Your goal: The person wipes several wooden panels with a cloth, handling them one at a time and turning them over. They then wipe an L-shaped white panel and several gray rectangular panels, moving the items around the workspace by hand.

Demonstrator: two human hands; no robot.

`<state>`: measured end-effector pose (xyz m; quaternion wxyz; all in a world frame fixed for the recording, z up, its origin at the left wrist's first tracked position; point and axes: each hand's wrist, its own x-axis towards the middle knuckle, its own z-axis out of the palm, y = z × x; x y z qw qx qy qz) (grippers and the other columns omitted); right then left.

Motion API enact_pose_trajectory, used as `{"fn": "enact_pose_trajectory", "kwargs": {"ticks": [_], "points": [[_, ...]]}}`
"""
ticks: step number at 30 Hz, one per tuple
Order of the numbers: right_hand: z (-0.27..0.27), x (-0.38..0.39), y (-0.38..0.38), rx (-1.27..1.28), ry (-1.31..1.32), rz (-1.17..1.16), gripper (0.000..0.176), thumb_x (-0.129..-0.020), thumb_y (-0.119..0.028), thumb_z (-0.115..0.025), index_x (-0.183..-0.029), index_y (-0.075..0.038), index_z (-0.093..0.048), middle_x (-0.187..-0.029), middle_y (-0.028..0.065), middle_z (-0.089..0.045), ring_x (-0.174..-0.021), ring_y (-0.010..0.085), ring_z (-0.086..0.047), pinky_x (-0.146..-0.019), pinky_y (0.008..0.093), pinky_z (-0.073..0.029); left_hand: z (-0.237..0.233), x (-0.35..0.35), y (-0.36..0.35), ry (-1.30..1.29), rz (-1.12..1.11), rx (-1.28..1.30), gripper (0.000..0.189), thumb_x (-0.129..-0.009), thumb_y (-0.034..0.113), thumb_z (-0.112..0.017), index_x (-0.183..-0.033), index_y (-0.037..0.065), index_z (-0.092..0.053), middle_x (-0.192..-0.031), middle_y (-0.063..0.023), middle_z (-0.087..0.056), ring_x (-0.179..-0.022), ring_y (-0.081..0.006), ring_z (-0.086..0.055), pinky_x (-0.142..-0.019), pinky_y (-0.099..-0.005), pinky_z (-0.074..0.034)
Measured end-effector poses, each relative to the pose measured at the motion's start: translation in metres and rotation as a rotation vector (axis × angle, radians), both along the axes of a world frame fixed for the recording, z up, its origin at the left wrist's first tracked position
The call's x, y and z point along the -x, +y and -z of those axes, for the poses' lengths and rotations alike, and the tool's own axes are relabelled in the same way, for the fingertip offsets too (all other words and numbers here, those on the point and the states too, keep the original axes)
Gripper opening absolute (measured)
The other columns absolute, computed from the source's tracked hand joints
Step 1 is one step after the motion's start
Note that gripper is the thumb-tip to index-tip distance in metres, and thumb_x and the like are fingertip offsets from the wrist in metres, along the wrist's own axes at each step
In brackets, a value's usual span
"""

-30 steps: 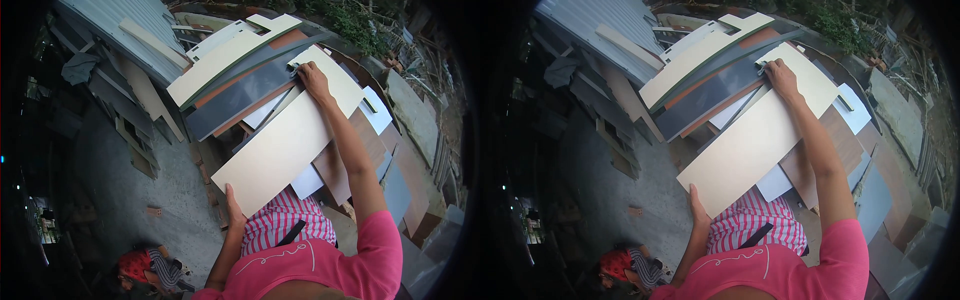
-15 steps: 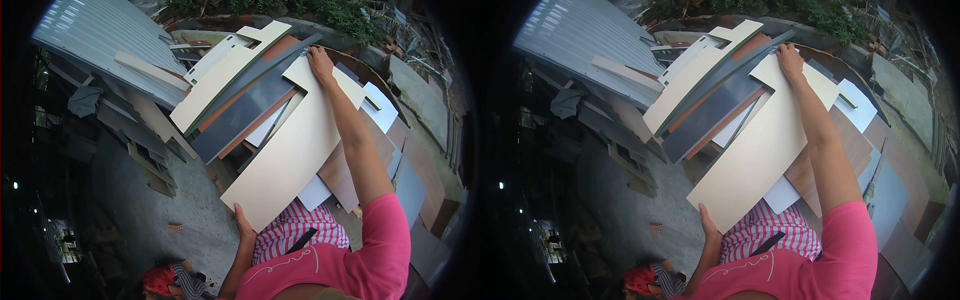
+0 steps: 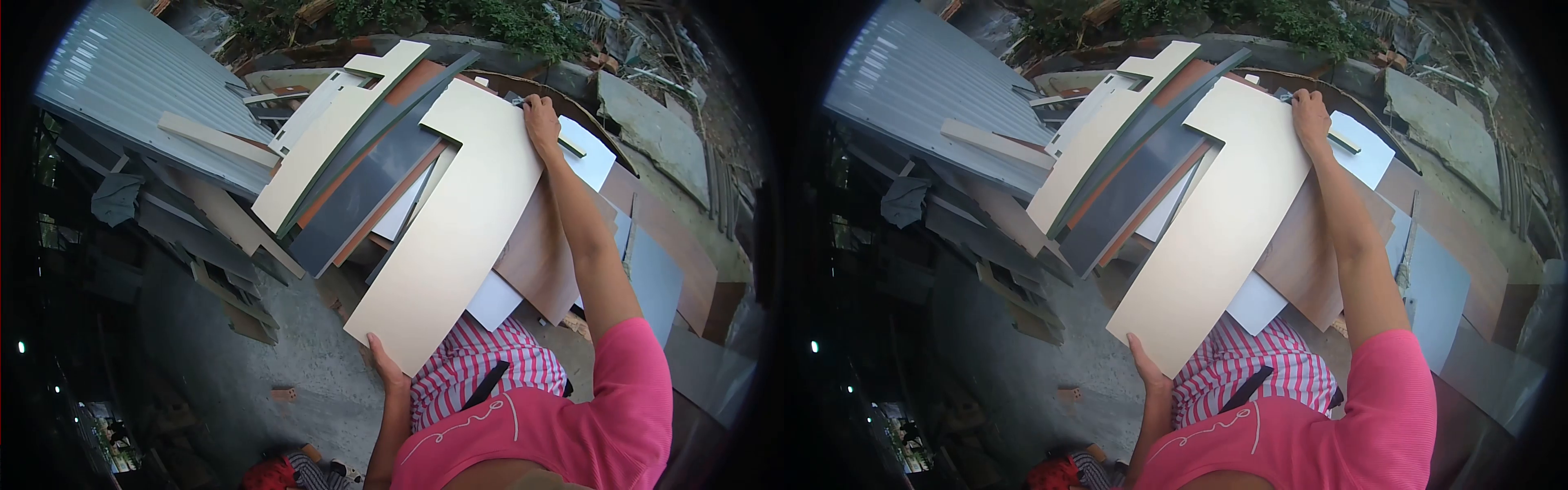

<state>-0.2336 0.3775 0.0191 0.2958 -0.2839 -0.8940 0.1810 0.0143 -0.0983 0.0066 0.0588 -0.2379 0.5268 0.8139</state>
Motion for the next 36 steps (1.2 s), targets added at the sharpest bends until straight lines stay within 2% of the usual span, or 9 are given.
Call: {"fn": "enact_pose_trajectory", "kwargs": {"ticks": [13,19,22,25,28,30,32,33,36], "points": [[0.020,-0.080,0.060,0.002,-0.178,0.155,0.023,-0.088,-0.027,-0.051,-0.102,-0.011,-0.059,-0.101,0.0149,-0.059,-0.093,0.0343,-0.060,-0.079,0.0460,-0.047,-0.002,0.000,0.001,-0.004,-0.010,-0.047,0.064,-0.096,0.050,-0.032,-0.136,0.000,-0.032,-0.133,-0.0132,-0.043,-0.119,-0.0248,-0.046,-0.097,-0.0343,-0.038],[0.022,-0.093,0.087,0.098,-0.192,0.078,0.027,-0.086,-0.030,-0.053,-0.103,-0.011,-0.062,-0.101,0.0183,-0.061,-0.096,0.0359,-0.059,-0.081,0.0461,-0.046,0.000,0.000,0.001,0.002,0.017,-0.093,0.065,-0.096,0.051,-0.031,-0.136,0.000,-0.032,-0.133,-0.0126,-0.043,-0.119,-0.0240,-0.046,-0.097,-0.0338,-0.039],[0.014,-0.099,0.069,0.046,-0.159,0.057,0.028,-0.087,-0.033,-0.054,-0.104,-0.012,-0.063,-0.099,0.0165,-0.060,-0.093,0.0342,-0.060,-0.080,0.0443,-0.046,-0.001,0.000,0.001,-0.025,0.011,-0.091,0.066,-0.096,0.052,-0.031,-0.137,0.000,-0.032,-0.134,-0.0125,-0.042,-0.120,-0.0240,-0.045,-0.097,-0.0335,-0.039],[0.009,-0.099,0.057,-0.014,-0.106,-0.109,0.028,-0.090,-0.034,-0.053,-0.106,-0.013,-0.063,-0.095,0.0151,-0.059,-0.088,0.0307,-0.060,-0.077,0.0407,-0.047,0.001,-0.002,0.000,-0.015,0.030,-0.082,0.067,-0.096,0.053,-0.030,-0.137,0.000,-0.032,-0.135,-0.0126,-0.042,-0.121,-0.0242,-0.045,-0.098,-0.0331,-0.038],[-0.019,-0.090,0.005,0.226,0.115,-0.138,0.026,-0.090,-0.031,-0.054,-0.106,-0.012,-0.063,-0.093,0.0137,-0.058,-0.086,0.0283,-0.059,-0.076,0.0383,-0.046,0.008,0.002,-0.002,-0.009,0.024,-0.093,0.067,-0.096,0.052,-0.031,-0.137,0.000,-0.032,-0.135,-0.0127,-0.042,-0.121,-0.0241,-0.044,-0.098,-0.0329,-0.038],[-0.036,-0.090,-0.050,0.278,0.147,-0.345,0.026,-0.090,-0.029,-0.054,-0.106,-0.010,-0.062,-0.092,0.0127,-0.058,-0.083,0.0272,-0.059,-0.074,0.0369,-0.047,-0.001,0.002,0.001,-0.010,0.027,-0.100,0.066,-0.096,0.052,-0.031,-0.137,0.000,-0.032,-0.134,-0.0129,-0.042,-0.120,-0.0240,-0.045,-0.098,-0.0330,-0.038],[-0.052,-0.098,-0.107,0.158,0.022,-0.522,0.024,-0.089,-0.027,-0.056,-0.104,-0.009,-0.061,-0.091,0.0114,-0.058,-0.081,0.0264,-0.061,-0.071,0.0365,-0.048,-0.007,0.003,0.006,-0.002,0.031,-0.119,0.066,-0.095,0.052,-0.032,-0.137,0.000,-0.032,-0.134,-0.0129,-0.042,-0.120,-0.0240,-0.045,-0.098,-0.0330,-0.038],[-0.043,-0.096,-0.115,0.168,0.015,-0.520,0.024,-0.089,-0.027,-0.056,-0.104,-0.009,-0.061,-0.091,0.0114,-0.058,-0.081,0.0264,-0.061,-0.071,0.0365,-0.048,-0.008,0.003,0.005,0.011,0.027,-0.138,0.066,-0.095,0.052,-0.032,-0.137,0.000,-0.032,-0.134,-0.0130,-0.042,-0.120,-0.0239,-0.045,-0.097,-0.0330,-0.038],[-0.018,-0.089,-0.130,-0.084,-0.100,-0.419,0.021,-0.088,-0.026,-0.057,-0.099,-0.009,-0.059,-0.090,0.0097,-0.058,-0.079,0.0264,-0.062,-0.068,0.0375,-0.050,-0.007,0.003,0.006,0.003,0.009,-0.098,0.066,-0.095,0.052,-0.032,-0.136,0.000,-0.032,-0.134,-0.0128,-0.042,-0.119,-0.0239,-0.045,-0.097,-0.0327,-0.039]]}}
